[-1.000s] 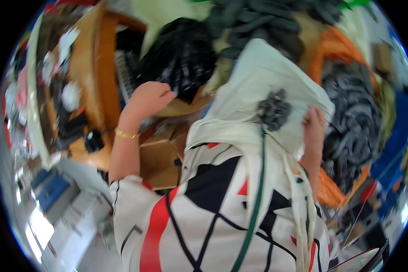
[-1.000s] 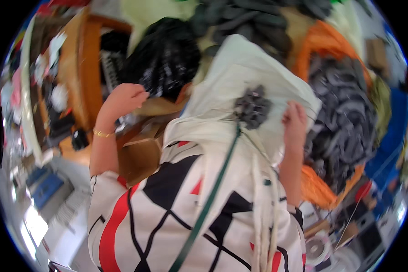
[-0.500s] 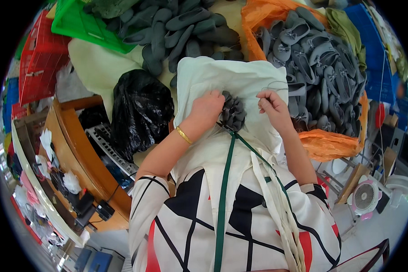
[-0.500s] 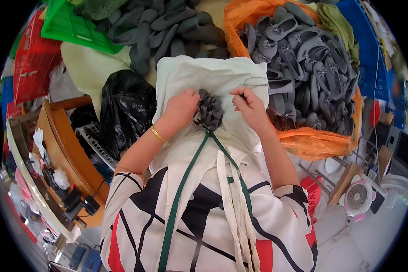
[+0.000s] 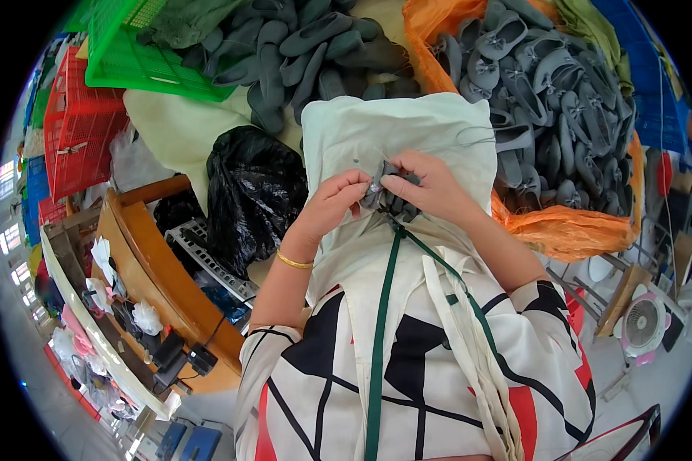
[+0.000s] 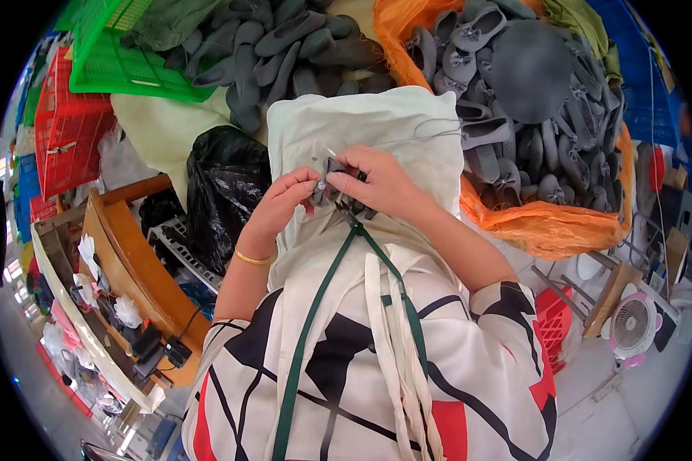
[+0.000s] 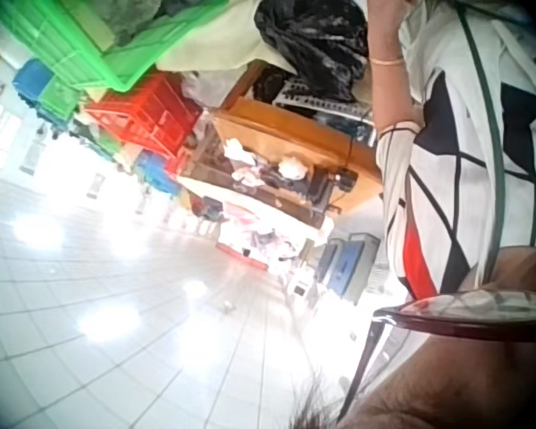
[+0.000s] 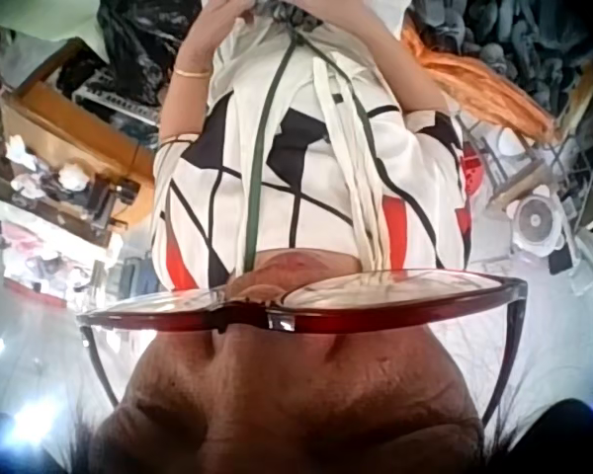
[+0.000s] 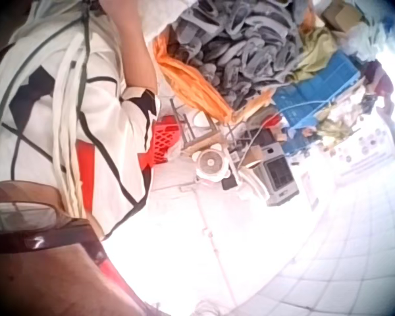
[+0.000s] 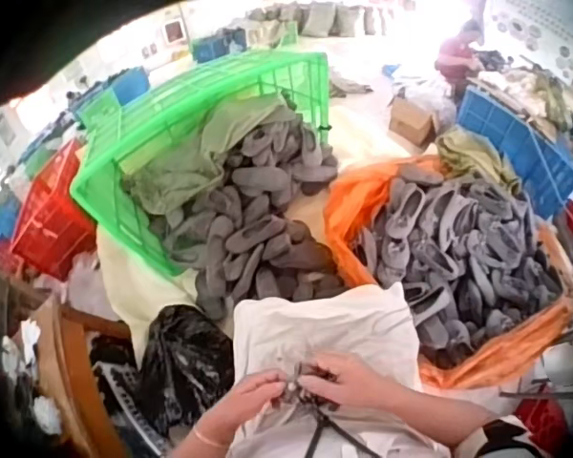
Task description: The person sits at a workbench and hand-sews gray slipper uppers using a needle and thread. They repeatedly pull the thread through the fabric, tie off the stitching, and place the finished slipper into a nearby green basket.
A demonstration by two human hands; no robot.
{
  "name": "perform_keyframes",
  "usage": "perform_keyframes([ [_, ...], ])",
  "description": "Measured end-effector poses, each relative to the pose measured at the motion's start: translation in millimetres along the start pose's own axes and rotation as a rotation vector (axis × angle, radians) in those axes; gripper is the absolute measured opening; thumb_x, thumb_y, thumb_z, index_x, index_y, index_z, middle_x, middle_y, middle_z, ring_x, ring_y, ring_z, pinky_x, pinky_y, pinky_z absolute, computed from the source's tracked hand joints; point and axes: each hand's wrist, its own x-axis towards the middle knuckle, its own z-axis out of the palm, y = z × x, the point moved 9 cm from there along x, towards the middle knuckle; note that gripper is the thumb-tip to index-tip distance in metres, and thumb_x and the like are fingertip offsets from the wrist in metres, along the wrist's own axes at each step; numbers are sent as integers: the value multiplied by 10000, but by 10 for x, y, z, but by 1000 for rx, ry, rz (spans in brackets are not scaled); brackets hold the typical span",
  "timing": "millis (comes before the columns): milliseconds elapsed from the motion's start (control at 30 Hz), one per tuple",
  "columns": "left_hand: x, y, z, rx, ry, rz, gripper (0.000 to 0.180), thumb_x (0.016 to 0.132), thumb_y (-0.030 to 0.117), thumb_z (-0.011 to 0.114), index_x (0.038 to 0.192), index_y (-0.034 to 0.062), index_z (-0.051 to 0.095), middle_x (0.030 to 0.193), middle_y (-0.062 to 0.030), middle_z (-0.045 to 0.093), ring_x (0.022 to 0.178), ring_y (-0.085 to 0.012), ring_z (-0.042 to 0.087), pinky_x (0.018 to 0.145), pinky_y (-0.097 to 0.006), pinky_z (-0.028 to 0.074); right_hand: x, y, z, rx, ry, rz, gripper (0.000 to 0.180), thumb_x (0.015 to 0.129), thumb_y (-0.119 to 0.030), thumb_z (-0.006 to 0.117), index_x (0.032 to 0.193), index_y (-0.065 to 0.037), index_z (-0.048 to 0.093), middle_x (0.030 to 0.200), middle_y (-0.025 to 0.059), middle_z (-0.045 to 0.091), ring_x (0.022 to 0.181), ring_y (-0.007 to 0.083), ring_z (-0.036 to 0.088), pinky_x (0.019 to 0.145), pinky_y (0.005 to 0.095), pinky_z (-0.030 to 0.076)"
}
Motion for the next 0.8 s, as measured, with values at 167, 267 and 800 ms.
perform_keyframes([
  [167, -61, 115, 58, -125, 50, -15, 240, 1001, 208, 512, 1088, 19, 633, 973, -24, 668, 812, -77, 615, 669, -227, 502, -59, 291, 98, 294, 58, 213, 208, 936, -194, 654, 878, -3, 594, 772, 9, 596, 677, 62, 509, 591, 246, 435],
  [267, -47, 38, 52, -102, 49, -36, 226, 986, 199, 588, 1100, 12, 645, 965, -25, 676, 800, -74, 621, 680, -220, 508, -82, 246, 143, 318, 62, 257, 210, 946, -196, 646, 864, -12, 587, 762, -6, 577, 678, 56, 491, 589, 238, 426],
  [800, -81, 61, -18, 47, 108, 101, 206, 910, 91, 681, 1094, -1, 675, 918, -21, 657, 790, -63, 565, 702, -224, 478, -79, -194, 85, -225, 103, -195, 122, 915, -156, 664, 935, -35, 653, 822, 48, 609, 738, 123, 590, 654, 270, 471],
])
